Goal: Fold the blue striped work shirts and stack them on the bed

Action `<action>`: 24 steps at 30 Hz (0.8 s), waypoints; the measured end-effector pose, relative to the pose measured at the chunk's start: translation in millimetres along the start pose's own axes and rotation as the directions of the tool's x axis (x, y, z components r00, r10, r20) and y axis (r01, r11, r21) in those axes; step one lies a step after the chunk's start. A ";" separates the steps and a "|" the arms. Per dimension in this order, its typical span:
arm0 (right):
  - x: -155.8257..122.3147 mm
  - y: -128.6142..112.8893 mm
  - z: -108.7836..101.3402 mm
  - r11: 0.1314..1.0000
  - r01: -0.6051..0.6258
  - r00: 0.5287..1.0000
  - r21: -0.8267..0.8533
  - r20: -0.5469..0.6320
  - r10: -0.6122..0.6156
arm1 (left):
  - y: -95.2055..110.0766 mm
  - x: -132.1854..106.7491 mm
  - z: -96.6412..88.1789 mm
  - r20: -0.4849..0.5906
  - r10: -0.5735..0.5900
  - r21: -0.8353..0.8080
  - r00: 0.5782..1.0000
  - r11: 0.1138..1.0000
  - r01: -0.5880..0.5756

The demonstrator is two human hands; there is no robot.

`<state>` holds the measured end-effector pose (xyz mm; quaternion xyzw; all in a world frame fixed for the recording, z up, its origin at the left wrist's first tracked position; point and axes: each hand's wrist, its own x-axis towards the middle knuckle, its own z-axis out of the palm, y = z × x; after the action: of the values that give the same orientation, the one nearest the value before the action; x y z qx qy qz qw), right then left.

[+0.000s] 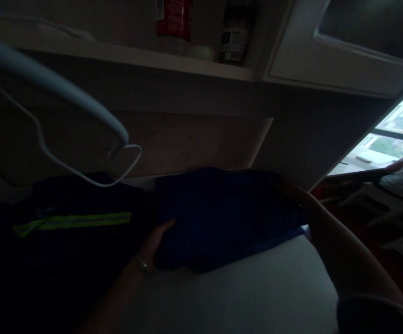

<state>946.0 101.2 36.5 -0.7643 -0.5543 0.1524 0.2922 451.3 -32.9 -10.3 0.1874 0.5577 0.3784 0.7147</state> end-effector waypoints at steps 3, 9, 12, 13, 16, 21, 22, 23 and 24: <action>-25.9 19.7 -1.2 0.982 -0.007 0.999 -0.189 -0.039 -0.001 | -40.2 20.4 21.3 0.211 -0.050 -0.053 0.976 0.997 0.062; -125.1 14.4 64.1 0.794 0.174 0.960 -0.582 -0.078 -0.268 | -67.3 36.0 3.0 0.120 0.116 0.167 0.986 0.977 -0.135; -153.4 29.7 94.4 0.797 0.168 0.982 -0.580 0.172 -0.081 | -74.6 35.0 -3.5 0.099 0.190 0.202 0.977 0.957 -0.206; -157.0 35.4 100.6 0.805 0.158 0.973 -0.572 0.227 -0.030 | -77.9 33.0 -4.9 0.094 0.209 0.203 0.973 0.953 -0.224; -153.3 45.3 106.3 0.832 0.171 0.957 -0.527 0.289 -0.014 | -88.3 22.6 -11.4 0.075 0.216 0.183 0.973 0.957 -0.227; -112.0 38.0 90.4 0.788 0.192 0.981 -0.584 0.111 -0.157 | -98.1 9.3 -41.1 0.030 0.247 0.263 0.969 0.933 -0.246; -99.7 35.3 86.8 0.774 0.179 0.983 -0.608 0.080 -0.164 | -96.5 8.6 -47.0 0.015 0.274 0.338 0.962 0.904 -0.263; -86.6 32.5 83.6 0.763 0.164 0.985 -0.626 0.059 -0.163 | -92.7 8.2 -50.7 -0.010 0.333 0.432 0.943 0.852 -0.297; -73.0 29.6 80.8 0.755 0.150 0.986 -0.638 0.041 -0.161 | -86.2 7.8 -51.3 -0.036 0.431 0.537 0.902 0.769 -0.346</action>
<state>898.7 48.9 -51.6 -0.7707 -0.6319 -0.0762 0.0309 432.5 -90.5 -90.7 0.4538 0.6419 0.3673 0.4972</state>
